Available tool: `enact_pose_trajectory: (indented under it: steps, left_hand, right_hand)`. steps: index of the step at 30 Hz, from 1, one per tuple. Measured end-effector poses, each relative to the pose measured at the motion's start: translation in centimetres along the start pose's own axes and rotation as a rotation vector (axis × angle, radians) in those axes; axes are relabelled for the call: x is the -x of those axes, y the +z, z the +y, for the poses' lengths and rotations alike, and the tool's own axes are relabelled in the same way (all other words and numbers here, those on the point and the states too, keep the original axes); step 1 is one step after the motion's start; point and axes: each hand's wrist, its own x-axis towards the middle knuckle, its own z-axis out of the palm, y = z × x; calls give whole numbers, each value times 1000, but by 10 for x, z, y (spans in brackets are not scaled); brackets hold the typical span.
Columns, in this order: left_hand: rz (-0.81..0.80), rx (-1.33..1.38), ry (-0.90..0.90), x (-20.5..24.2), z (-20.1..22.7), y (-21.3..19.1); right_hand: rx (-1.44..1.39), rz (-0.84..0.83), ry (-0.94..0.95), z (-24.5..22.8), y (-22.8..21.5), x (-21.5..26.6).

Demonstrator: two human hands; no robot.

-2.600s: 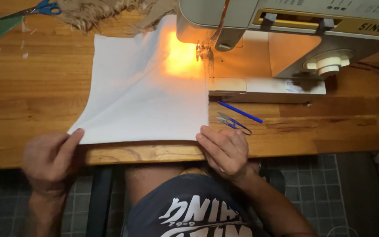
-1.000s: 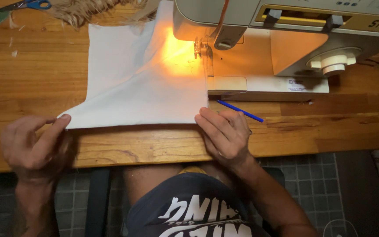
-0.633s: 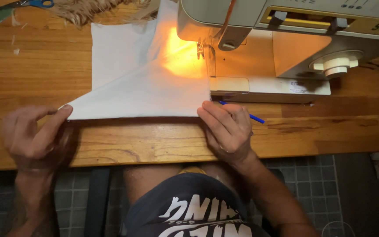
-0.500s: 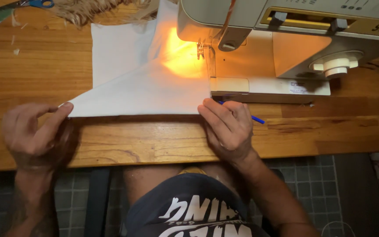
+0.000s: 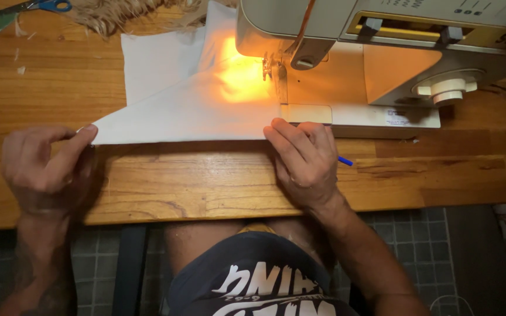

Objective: Sewing fabric and threading the needle of a sewing machine

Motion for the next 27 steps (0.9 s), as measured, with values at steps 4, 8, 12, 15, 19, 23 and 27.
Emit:
enact_pose_trajectory:
  steps: [4, 8, 12, 15, 19, 23, 27]
  left_hand:
    - [-100, 131, 22, -15, -3, -2]
    - [-168, 212, -56, -46, 42, -9]
    - [74, 596, -190, -30, 123, 48]
    - [-97, 740, -140, -84, 212, 63]
    - [-100, 647, -77, -89, 256, 98]
    - [-137, 644, -111, -87, 251, 102]
    - [-148, 665, -116, -86, 251, 98]
  right_hand:
    - [18, -12, 8, 1, -1, 15]
    - [-122, 477, 218, -15, -4, 49]
    - [-14, 702, 378, 8, -1, 121]
    - [187, 321, 516, -18, -20, 94]
    - [243, 116, 634, -7, -30, 99]
    - [209, -200, 666, 27, -59, 127]
    - [97, -356, 573, 58, -93, 144]
